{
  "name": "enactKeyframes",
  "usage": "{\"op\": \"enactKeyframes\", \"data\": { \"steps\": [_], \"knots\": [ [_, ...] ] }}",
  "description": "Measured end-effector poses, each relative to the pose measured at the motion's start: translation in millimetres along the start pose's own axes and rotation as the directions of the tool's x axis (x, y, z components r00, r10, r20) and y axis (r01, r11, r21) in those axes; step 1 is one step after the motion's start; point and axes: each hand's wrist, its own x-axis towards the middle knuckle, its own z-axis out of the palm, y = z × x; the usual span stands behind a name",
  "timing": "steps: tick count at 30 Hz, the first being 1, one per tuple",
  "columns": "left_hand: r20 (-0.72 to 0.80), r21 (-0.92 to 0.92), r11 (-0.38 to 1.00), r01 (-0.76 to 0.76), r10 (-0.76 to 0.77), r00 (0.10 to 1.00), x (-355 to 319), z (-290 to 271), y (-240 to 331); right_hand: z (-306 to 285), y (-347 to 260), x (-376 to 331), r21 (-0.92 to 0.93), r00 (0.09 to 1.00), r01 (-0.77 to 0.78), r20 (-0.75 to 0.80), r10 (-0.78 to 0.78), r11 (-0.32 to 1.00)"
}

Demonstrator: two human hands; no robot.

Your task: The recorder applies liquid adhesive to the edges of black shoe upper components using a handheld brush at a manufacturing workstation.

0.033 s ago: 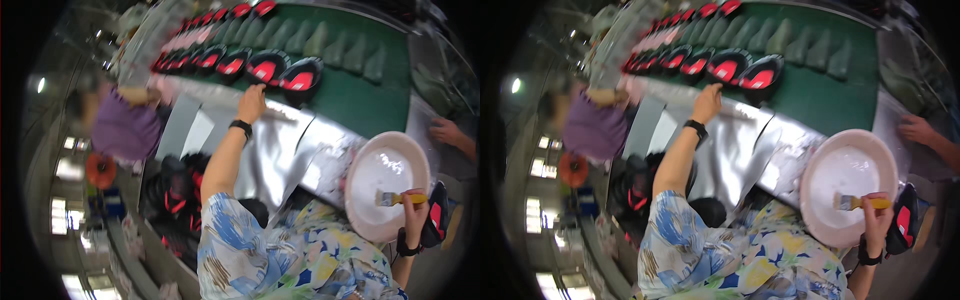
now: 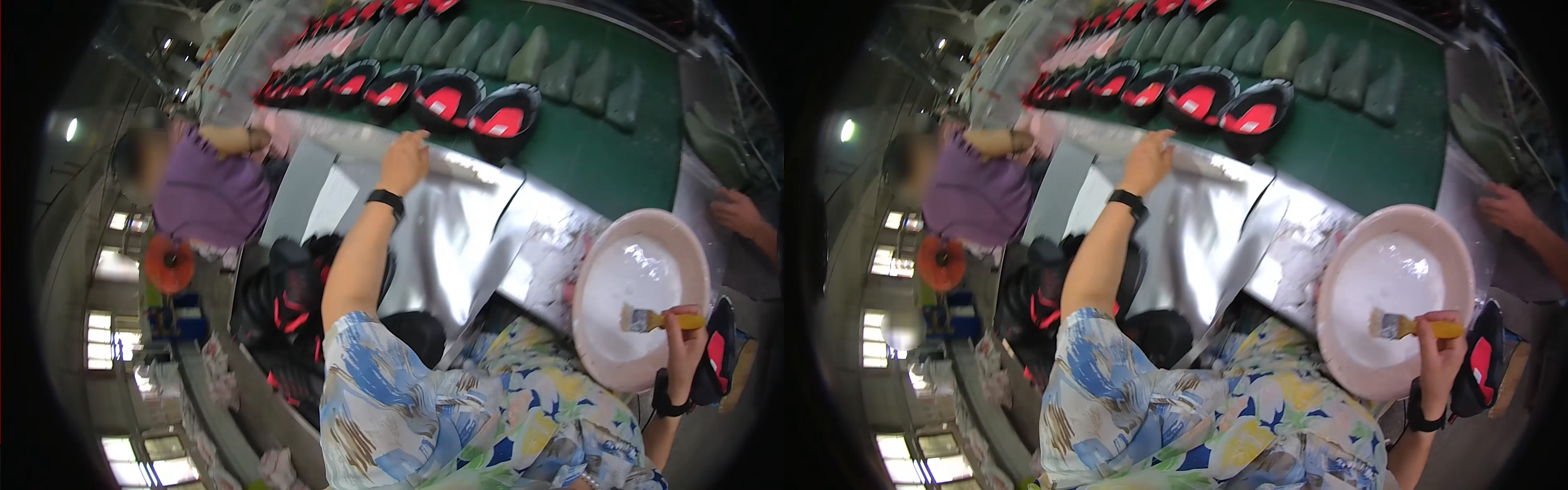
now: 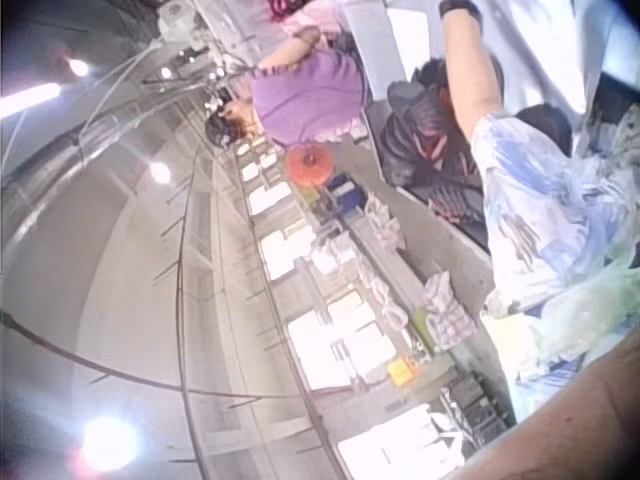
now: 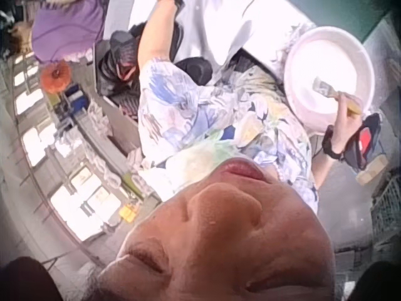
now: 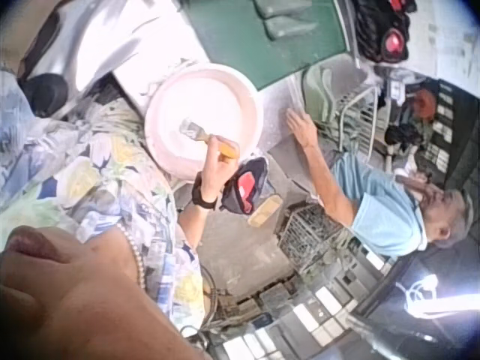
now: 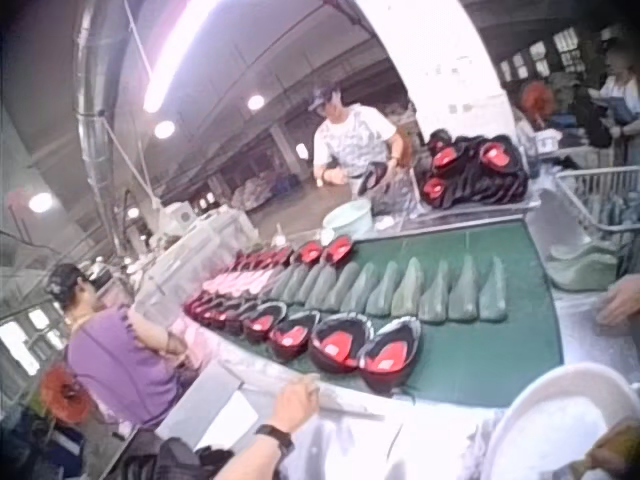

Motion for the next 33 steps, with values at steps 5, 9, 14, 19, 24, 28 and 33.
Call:
{"op": "enactKeyframes", "data": {
  "steps": [5, 9, 14, 19, 24, 28, 33],
  "knots": [
    [0.588, 0.477, 0.720, 0.505, -0.688, 0.426, -170, -105, -82, 16, -3, 4, -0.014, 0.993, 0.032, 0.117, -0.030, 0.999],
    [0.390, 0.294, 0.684, 0.667, -0.723, 0.570, -323, -108, -102, 30, -13, -11, 0.030, 0.986, 0.045, 0.158, -0.049, 0.999],
    [0.378, 0.453, 0.879, 0.148, -0.339, 0.861, -210, -123, -23, 34, -22, -21, 0.100, 0.987, 0.031, 0.156, -0.047, 0.994],
    [0.541, 0.248, 0.969, -0.011, -0.129, 0.831, -101, -90, 114, 30, -22, -27, 0.077, 0.991, 0.056, 0.121, -0.065, 0.995],
    [0.882, -0.194, 0.847, 0.494, -0.069, 0.466, -66, -23, 197, 22, -22, -39, 0.002, 0.991, 0.093, 0.093, -0.093, 0.996],
    [0.486, 0.132, 0.988, 0.082, -0.137, 0.863, -63, 98, 125, 10, -14, -46, -0.044, 0.994, 0.095, 0.057, -0.093, 0.994],
    [0.695, -0.668, -0.472, 0.575, -0.121, 0.708, 11, 87, 136, 5, -7, -40, -0.072, 0.996, 0.071, 0.052, -0.068, 0.995]
  ]
}}
